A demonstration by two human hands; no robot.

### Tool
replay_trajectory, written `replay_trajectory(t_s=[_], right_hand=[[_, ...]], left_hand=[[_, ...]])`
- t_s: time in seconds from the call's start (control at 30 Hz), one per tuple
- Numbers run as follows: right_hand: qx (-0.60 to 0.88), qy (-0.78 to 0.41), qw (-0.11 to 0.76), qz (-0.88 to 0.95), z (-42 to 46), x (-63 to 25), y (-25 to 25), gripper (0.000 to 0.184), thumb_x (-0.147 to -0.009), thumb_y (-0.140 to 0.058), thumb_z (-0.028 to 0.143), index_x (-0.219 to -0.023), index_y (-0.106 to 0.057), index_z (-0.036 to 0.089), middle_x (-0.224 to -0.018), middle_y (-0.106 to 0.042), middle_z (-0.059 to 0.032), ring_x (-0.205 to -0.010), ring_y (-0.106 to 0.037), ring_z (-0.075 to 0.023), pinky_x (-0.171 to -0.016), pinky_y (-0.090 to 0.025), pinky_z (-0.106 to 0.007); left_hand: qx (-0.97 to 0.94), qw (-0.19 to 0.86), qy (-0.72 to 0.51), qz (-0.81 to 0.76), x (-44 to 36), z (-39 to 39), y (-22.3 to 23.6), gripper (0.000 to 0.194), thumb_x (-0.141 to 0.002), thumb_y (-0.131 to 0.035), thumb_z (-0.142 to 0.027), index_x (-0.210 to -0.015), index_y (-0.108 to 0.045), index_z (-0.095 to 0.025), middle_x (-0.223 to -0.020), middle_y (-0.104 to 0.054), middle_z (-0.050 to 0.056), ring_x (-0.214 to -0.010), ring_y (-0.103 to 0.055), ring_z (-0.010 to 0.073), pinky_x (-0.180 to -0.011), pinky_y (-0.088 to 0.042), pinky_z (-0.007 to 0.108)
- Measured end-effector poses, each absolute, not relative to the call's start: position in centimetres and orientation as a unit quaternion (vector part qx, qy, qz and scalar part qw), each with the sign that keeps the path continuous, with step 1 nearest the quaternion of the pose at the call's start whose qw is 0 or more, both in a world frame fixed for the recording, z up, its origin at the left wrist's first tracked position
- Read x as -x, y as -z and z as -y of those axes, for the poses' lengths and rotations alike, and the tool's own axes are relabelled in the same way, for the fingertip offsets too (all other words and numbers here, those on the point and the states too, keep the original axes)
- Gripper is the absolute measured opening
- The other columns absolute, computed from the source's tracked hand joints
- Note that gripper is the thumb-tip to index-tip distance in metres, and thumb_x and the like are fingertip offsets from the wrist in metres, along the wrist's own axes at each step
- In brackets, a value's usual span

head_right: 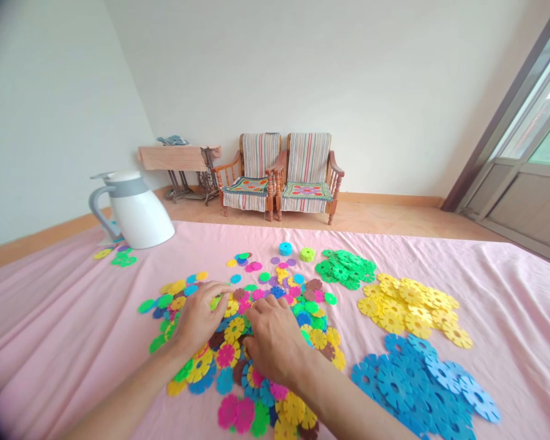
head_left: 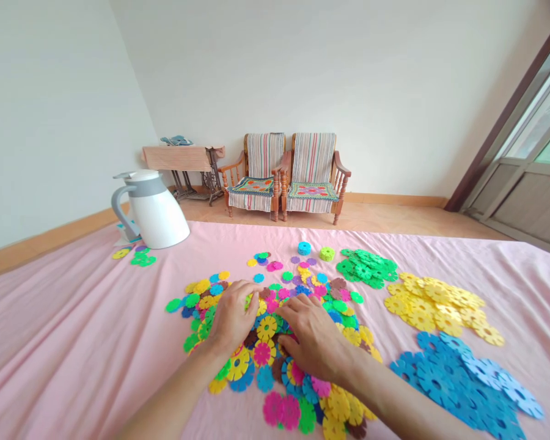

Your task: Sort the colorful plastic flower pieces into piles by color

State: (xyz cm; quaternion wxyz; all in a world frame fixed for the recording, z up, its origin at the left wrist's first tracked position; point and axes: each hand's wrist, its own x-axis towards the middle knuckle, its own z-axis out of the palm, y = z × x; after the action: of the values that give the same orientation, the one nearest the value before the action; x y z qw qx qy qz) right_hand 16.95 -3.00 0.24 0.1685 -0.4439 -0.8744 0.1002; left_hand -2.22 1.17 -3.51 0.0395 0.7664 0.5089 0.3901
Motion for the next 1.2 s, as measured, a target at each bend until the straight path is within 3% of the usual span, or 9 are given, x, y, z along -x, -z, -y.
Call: replay_trajectory(t_s=[0.2,0.4,0.57,0.77,1.0,1.2], right_hand=[[0.458,-0.073,0.168,0.870,2.2,-16.7,0.5,0.007,-0.081,-0.059,0.019,-0.086,-0.064,0.018,-0.088,-0.064,-0.0056,-0.085,-0.054,-0.0201,-0.073,-0.039,-0.031],[0.463,-0.064,0.238,0.852,1.6,-17.9,1.0,0.026,-0.084,-0.048,0.005,-0.096,-0.066,0.019,-0.084,-0.066,-0.0045,-0.083,-0.057,-0.0194,-0.074,-0.040,-0.031],[0.491,-0.121,0.308,0.806,2.7,-21.3,-0.6,0.021,-0.087,-0.049,0.015,-0.097,-0.066,0.021,-0.089,-0.068,-0.0039,-0.086,-0.061,-0.0188,-0.076,-0.045,-0.031],[0.563,-0.223,0.247,0.756,5.9,-29.4,-1.5,0.022,-0.088,-0.049,0.032,-0.095,-0.069,0.027,-0.086,-0.071,-0.0024,-0.077,-0.066,-0.0186,-0.070,-0.052,-0.031],[0.600,-0.246,0.229,0.726,9.0,-38.1,2.4,0.018,-0.081,-0.057,0.042,-0.087,-0.073,0.035,-0.089,-0.073,-0.0051,-0.082,-0.068,-0.0248,-0.073,-0.057,-0.038],[0.632,-0.207,0.251,0.704,8.6,-36.1,1.6,0.022,-0.084,-0.053,0.042,-0.090,-0.073,0.034,-0.096,-0.072,-0.0087,-0.089,-0.068,-0.0259,-0.078,-0.056,-0.035]], left_hand=[[-0.769,0.043,-0.392,-0.503,2.0,-1.1,3.2,0.020,-0.083,-0.049,-0.011,-0.085,-0.067,-0.019,-0.088,-0.070,0.003,-0.088,-0.063,0.0193,-0.083,-0.049,0.033],[-0.771,0.049,-0.389,-0.501,1.9,-1.0,3.1,0.020,-0.083,-0.049,-0.013,-0.084,-0.068,-0.020,-0.087,-0.071,0.004,-0.088,-0.064,0.0203,-0.083,-0.049,0.035],[-0.776,0.066,-0.384,-0.496,1.9,-0.9,3.1,0.021,-0.084,-0.048,-0.015,-0.086,-0.068,-0.020,-0.090,-0.071,0.004,-0.089,-0.065,0.0205,-0.085,-0.049,0.036],[-0.815,0.087,-0.336,-0.464,1.3,-0.3,2.6,0.024,-0.080,-0.056,-0.018,-0.100,-0.069,-0.022,-0.101,-0.071,0.005,-0.099,-0.062,0.0224,-0.091,-0.049,0.038],[-0.843,0.091,-0.288,-0.445,1.1,0.2,2.2,0.028,-0.075,-0.064,-0.019,-0.102,-0.069,-0.022,-0.102,-0.070,0.007,-0.099,-0.061,0.0244,-0.090,-0.049,0.042],[-0.842,0.075,-0.296,-0.444,1.3,-0.4,3.3,0.022,-0.077,-0.059,-0.014,-0.095,-0.070,-0.021,-0.098,-0.070,0.006,-0.097,-0.062,0.0223,-0.088,-0.050,0.038]])
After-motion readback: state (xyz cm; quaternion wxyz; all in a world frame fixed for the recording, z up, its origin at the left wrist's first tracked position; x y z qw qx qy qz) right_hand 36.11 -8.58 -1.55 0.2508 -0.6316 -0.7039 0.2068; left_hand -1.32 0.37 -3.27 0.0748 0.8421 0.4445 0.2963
